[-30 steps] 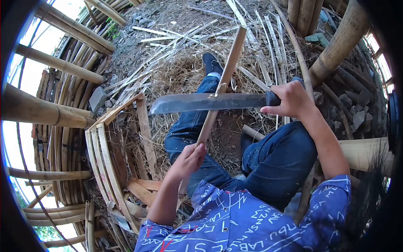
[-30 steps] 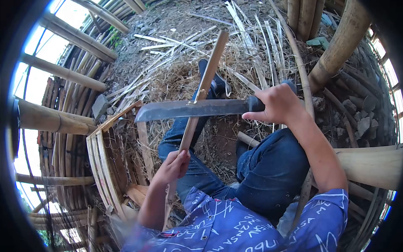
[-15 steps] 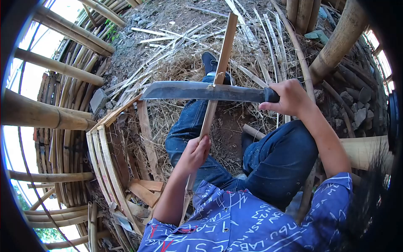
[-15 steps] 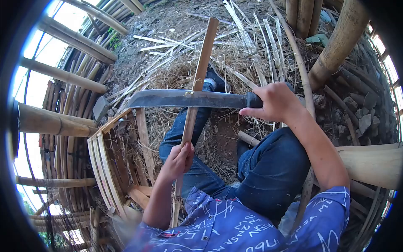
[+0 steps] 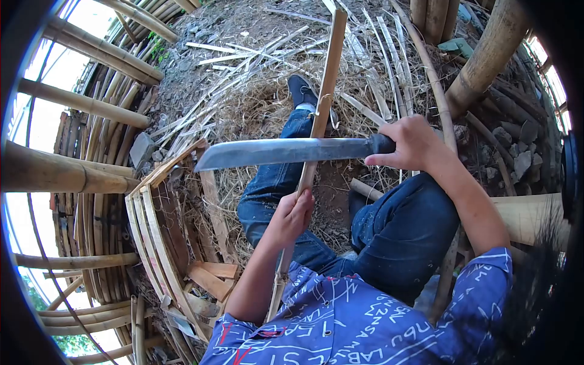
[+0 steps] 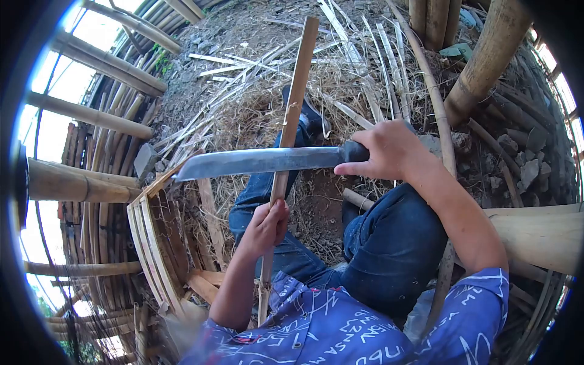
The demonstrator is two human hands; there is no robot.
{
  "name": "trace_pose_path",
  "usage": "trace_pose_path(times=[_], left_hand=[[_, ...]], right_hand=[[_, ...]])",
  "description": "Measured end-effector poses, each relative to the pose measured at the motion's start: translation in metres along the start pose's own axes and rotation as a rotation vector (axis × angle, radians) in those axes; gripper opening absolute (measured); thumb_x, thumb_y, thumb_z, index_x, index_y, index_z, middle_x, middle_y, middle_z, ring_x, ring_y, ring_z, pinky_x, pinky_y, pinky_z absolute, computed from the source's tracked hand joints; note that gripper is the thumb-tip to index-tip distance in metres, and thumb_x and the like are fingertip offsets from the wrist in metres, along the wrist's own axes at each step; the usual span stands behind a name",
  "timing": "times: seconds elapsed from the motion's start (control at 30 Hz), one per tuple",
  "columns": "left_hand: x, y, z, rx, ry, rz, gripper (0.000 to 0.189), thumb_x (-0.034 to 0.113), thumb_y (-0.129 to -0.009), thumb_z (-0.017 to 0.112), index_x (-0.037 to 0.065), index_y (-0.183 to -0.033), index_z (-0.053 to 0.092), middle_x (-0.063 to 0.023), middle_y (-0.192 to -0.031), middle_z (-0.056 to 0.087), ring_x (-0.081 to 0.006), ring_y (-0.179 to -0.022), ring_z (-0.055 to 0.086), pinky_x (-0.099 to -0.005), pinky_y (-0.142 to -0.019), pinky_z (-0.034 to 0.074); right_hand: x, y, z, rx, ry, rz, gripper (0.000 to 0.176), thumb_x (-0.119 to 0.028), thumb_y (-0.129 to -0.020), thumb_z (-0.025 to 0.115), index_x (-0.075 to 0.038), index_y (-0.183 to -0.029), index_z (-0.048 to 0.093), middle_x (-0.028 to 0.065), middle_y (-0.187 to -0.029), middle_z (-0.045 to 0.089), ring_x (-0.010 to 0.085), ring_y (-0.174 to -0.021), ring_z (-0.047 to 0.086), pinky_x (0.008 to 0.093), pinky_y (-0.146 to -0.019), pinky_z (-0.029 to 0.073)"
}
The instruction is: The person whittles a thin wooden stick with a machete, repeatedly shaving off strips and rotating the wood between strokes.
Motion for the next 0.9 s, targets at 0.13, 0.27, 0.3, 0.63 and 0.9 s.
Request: trace_pose_path(times=[0.13,0.27,0.3,0.63,0.9], left_hand=[[0.0,-0.001,0.003,-0.035,0.106,-0.036,0.038,0.04,-0.103,0.038,0.011,-0.078,0.045,0.0058,-0.055,0.036,-0.0046,-0.041,0.033,-0.0222,-0.036,0.027],[0.002,-0.003,0.015,-0.005,-0.005,-0.015,0.038,0.039,-0.103,0.038,0.011,-0.079,0.046,0.0058,-0.055,0.037,-0.0045,-0.041,0.033,-0.0221,-0.037,0.027],[0.002,-0.003,0.016,-0.022,-0.023,0.016,0.038,0.038,-0.104,0.038,0.011,-0.079,0.046,0.0058,-0.055,0.038,-0.0042,-0.042,0.034,-0.022,-0.037,0.027],[0.009,0.008,-0.001,-0.067,-0.128,0.01,0.037,0.034,-0.104,0.039,0.01,-0.077,0.047,0.0065,-0.055,0.04,-0.0032,-0.044,0.037,-0.0216,-0.038,0.03],[-0.01,0.007,0.002,-0.058,-0.086,0.05,0.038,0.037,-0.103,0.04,0.01,-0.077,0.047,0.0069,-0.056,0.041,-0.0024,-0.044,0.037,-0.021,-0.039,0.029]], right_hand=[[-0.001,-0.004,0.003,0.03,0.068,-0.018,0.063,-0.067,-0.071,0.067,-0.005,-0.071,0.065,0.0156,-0.057,0.06,0.0339,-0.059,0.064,0.0401,-0.058,0.051],[-0.008,-0.006,0.0,0.06,0.048,-0.106,0.062,-0.067,-0.071,0.067,-0.005,-0.069,0.063,0.015,-0.057,0.059,0.0333,-0.058,0.063,0.0396,-0.056,0.05],[-0.01,-0.006,-0.002,0.072,0.094,-0.136,0.062,-0.067,-0.071,0.067,-0.005,-0.07,0.064,0.0147,-0.057,0.059,0.0329,-0.057,0.063,0.0396,-0.056,0.05],[0.03,-0.001,0.001,0.195,0.145,0.064,0.067,-0.073,-0.075,0.059,-0.008,-0.063,0.062,0.01,-0.053,0.058,0.029,-0.053,0.063,0.0394,-0.054,0.05],[0.019,0.002,-0.001,0.148,-0.111,0.069,0.064,-0.068,-0.076,0.063,-0.004,-0.067,0.063,0.0098,-0.052,0.057,0.0279,-0.053,0.062,0.0354,-0.052,0.048]])
Point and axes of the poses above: each hand's wrist, its own y-axis away from the middle knuckle, its own z-axis out of the palm, x = y × z, the point moved 1 cm from there along -y, towards the middle knuckle
